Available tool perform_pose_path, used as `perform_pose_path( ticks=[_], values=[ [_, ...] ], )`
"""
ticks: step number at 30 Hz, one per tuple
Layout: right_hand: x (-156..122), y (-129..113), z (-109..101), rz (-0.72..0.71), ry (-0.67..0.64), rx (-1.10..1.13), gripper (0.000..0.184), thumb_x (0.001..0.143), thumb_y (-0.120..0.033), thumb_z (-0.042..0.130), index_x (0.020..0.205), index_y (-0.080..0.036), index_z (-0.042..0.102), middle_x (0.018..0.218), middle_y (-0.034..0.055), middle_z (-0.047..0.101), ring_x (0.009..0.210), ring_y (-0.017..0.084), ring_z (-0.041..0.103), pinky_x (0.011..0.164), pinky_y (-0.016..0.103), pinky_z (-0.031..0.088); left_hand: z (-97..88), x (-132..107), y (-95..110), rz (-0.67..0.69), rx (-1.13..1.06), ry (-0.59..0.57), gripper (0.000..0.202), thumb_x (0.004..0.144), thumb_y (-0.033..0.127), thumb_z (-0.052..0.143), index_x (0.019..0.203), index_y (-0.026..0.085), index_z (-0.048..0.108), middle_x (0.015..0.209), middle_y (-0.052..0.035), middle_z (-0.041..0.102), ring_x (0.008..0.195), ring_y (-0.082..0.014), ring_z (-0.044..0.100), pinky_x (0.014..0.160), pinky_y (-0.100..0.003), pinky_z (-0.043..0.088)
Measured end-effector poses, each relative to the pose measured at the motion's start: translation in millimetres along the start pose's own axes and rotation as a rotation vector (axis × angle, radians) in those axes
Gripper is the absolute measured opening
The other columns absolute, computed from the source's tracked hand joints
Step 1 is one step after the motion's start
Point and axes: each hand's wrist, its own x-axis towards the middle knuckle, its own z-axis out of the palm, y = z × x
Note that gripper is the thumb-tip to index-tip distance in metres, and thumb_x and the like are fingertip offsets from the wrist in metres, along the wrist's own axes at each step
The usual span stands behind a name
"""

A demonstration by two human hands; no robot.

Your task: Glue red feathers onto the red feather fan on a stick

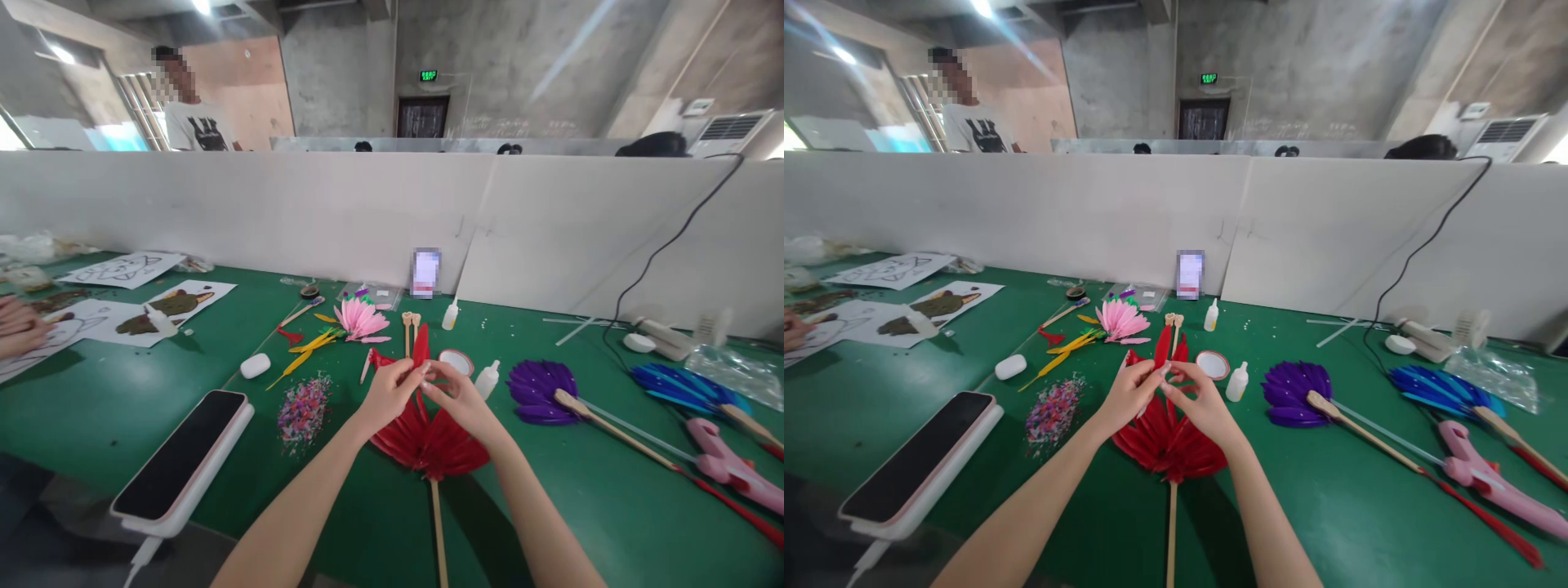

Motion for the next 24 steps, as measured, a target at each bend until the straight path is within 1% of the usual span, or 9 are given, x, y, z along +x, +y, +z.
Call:
perform_pose_path(
  ticks=[2,6,9,11,14,16,19,21,24],
  values=[
    [-4,-1,2,0.025,0.015,0.069,0.034,0.075,-0.04,0.067,0.104,-0.023,0.063,0.1,0.0069,0.062,0.086,0.018,0.059,0.074,0.032,0.052,-0.5,0,1,-0.03,-0.024,-0.047,0.041,0.085,0.047,0.044,0.058,0.019,0.034,0.042,0.008,0.033,0.038,-0.0062,0.033,0.041,-0.02,0.025],
    [-7,-7,1,0.078,0.046,0.199,0.032,0.069,-0.04,0.071,0.095,-0.022,0.067,0.094,0.0051,0.065,0.082,0.017,0.061,0.075,0.03,0.051,1.2,0,0,-0.079,-0.03,-0.134,0.041,0.089,0.049,0.037,0.066,0.017,0.049,0.041,0.0078,0.034,0.037,-0.007,0.033,0.041,-0.02,0.026],
    [-8,-11,-1,0.117,0.05,0.224,0.034,0.077,-0.047,0.062,0.097,-0.02,0.068,0.091,0.0064,0.068,0.081,0.018,0.063,0.076,0.032,0.052,3.8,-1,0,-0.089,0.016,-0.216,0.047,0.09,0.049,0.034,0.066,0.015,0.055,0.041,0.0066,0.035,0.038,-0.0069,0.033,0.043,-0.021,0.026],
    [-8,-12,-2,0.116,0.065,0.226,0.037,0.081,-0.051,0.055,0.096,-0.02,0.069,0.095,0.0076,0.069,0.085,0.019,0.064,0.076,0.033,0.052,5.6,-2,0,-0.108,0.033,-0.297,0.049,0.089,0.05,0.035,0.063,0.015,0.057,0.041,0.006,0.035,0.038,-0.0067,0.033,0.043,-0.021,0.026],
    [-5,-8,-3,0.073,0.179,0.181,0.038,0.077,-0.053,0.058,0.087,-0.019,0.072,0.092,0.0076,0.072,0.086,0.021,0.065,0.079,0.034,0.052,7.4,-2,0,-0.168,0.02,-0.37,0.049,0.087,0.053,0.038,0.064,0.015,0.058,0.036,0.007,0.032,0.033,-0.0065,0.032,0.04,-0.021,0.024],
    [-3,-4,-3,0.061,0.283,0.15,0.038,0.075,-0.054,0.06,0.082,-0.018,0.073,0.084,0.0069,0.073,0.08,0.02,0.067,0.079,0.036,0.052,7.0,-1,-3,-0.183,0.003,-0.315,0.044,0.086,0.052,0.042,0.069,0.015,0.06,0.035,0.008,0.033,0.031,-0.0065,0.032,0.039,-0.02,0.024],
    [-2,1,-1,0.063,0.391,0.097,0.037,0.073,-0.052,0.063,0.081,-0.017,0.073,0.074,0.0058,0.073,0.068,0.02,0.067,0.073,0.037,0.054,4.0,4,-9,-0.169,-0.005,-0.15,0.037,0.085,0.048,0.047,0.075,0.015,0.061,0.037,0.0081,0.039,0.031,-0.0065,0.037,0.04,-0.019,0.028],
    [-4,0,1,0.066,0.406,0.064,0.033,0.074,-0.049,0.064,0.082,-0.018,0.073,0.067,0.0043,0.071,0.06,0.019,0.066,0.067,0.036,0.056,2.1,7,-14,-0.165,-0.013,-0.072,0.034,0.085,0.047,0.047,0.078,0.016,0.059,0.04,0.0083,0.04,0.032,-0.0065,0.039,0.04,-0.019,0.031],
    [-8,-3,7,0.064,0.381,0.044,0.031,0.077,-0.047,0.062,0.084,-0.019,0.072,0.061,0.0023,0.07,0.055,0.018,0.065,0.062,0.034,0.056,2.7,8,-18,-0.167,-0.063,-0.027,0.03,0.087,0.046,0.043,0.08,0.018,0.053,0.041,0.0096,0.039,0.031,-0.0067,0.038,0.038,-0.018,0.033]
  ],
)
